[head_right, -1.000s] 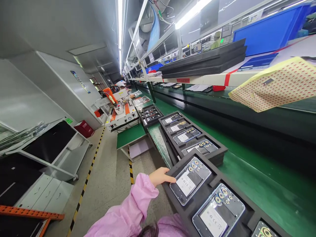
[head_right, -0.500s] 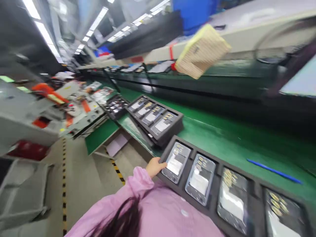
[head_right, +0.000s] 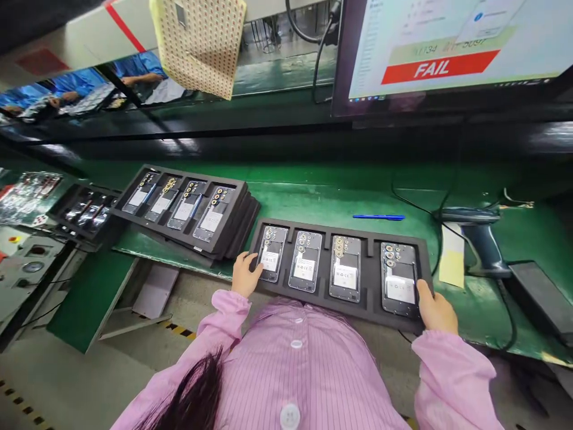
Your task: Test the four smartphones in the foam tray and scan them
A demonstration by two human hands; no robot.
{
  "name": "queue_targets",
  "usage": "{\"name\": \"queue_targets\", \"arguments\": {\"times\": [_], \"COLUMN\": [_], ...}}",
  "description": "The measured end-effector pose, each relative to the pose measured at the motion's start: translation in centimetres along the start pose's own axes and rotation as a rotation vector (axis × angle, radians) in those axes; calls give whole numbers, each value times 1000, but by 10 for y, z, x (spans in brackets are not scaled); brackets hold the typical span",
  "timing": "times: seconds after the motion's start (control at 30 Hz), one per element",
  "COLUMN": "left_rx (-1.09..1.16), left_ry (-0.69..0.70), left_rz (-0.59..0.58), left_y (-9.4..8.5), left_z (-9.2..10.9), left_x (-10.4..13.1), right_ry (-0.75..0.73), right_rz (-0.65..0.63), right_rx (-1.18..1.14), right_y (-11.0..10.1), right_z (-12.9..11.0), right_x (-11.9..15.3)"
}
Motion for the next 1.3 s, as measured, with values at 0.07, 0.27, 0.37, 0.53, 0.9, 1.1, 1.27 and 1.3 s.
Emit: {"name": "queue_targets", "arguments": {"times": [0.07,0.27,0.37,0.53,0.9,1.1,1.27,1.3], "left_rx": [-88,-424,-528,-674,-829,-844,-827,-824], "left_ry": [88,209,225,195,237,248,272,278], "left_rz": [-61,-90,-56,-20,-29,-38,-34,-36], "left_y": [9,29,32,33,33,34,33,33], "left_z": [4,-2,-2,-1,2,2,4,3], "left_x": [-1,3,4,2,-2,-4,-3,-3], "right_ry": [33,-52,1,31,16,11,-8,-14], "right_rz": [-46,201,266,297,356,434,513,532], "right_rx": [114,150,93,63,-99,-177,-249,-267], "right_y": [1,0,4,8,11,14,14,14], "right_z": [-9,-25,-20,-18,-17,-12,-10,-9], "right_x": [11,28,27,22,14,12,14,15]}}
Point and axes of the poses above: each hand's wrist, its own x-axis away from the middle knuckle, its own y-axis out of the palm, z = x × y, the point moved 6 cm from there along -x, towards the middle knuckle, and after that the axes turned 7 degrees about x, right-handed, at the moved point
